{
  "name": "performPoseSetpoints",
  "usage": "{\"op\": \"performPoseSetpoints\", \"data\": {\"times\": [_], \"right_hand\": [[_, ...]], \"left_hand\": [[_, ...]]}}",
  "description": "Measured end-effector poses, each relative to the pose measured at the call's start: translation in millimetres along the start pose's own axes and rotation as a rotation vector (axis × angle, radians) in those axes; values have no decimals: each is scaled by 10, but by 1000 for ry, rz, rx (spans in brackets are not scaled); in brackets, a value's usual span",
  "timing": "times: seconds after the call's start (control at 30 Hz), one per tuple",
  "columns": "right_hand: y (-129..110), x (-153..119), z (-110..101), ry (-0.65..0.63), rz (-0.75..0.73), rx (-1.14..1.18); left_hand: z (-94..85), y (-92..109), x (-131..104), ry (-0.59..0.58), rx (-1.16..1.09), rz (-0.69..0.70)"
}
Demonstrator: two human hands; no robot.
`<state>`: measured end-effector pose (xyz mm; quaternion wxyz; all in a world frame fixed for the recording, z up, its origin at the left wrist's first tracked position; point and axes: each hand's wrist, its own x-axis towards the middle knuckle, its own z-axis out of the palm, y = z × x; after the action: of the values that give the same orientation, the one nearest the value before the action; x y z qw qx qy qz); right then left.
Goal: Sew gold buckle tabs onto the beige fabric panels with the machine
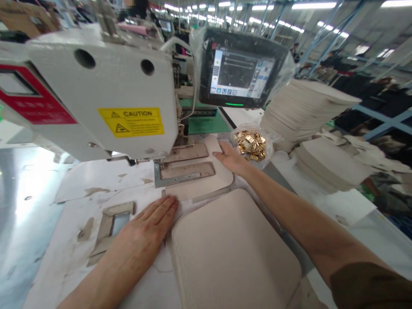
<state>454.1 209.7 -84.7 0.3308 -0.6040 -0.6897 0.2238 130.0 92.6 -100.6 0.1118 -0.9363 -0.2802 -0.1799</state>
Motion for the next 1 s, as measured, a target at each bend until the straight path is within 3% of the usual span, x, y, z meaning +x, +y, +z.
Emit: {"op": "performPoseSetpoints", "data": {"times": [0.1,0.23,0.3,0.37,0.53,0.83,1.0], "right_hand": [[-30,-231,-276,65,-133,-112],[-103,-816,-551,-235,-341,-184],[-107,-1056,-556,-357,-370,-219],[-88,-1184,-509,-391,-372,-264],[-29,-1170,-434,-394,-404,-314],[-68,-1186,-433,-309,-436,-352],[-105,-1175,-458,-300,-447,-350]], "left_hand": [[-27,-1,-2,-79,-8,2],[-107,15,47,-64,-23,20],[-120,24,73,-44,-19,29],[-118,29,94,-51,-12,23],[-115,35,115,-127,11,6],[-89,123,96,-133,32,-45],[-76,77,87,-124,-16,-67]]}}
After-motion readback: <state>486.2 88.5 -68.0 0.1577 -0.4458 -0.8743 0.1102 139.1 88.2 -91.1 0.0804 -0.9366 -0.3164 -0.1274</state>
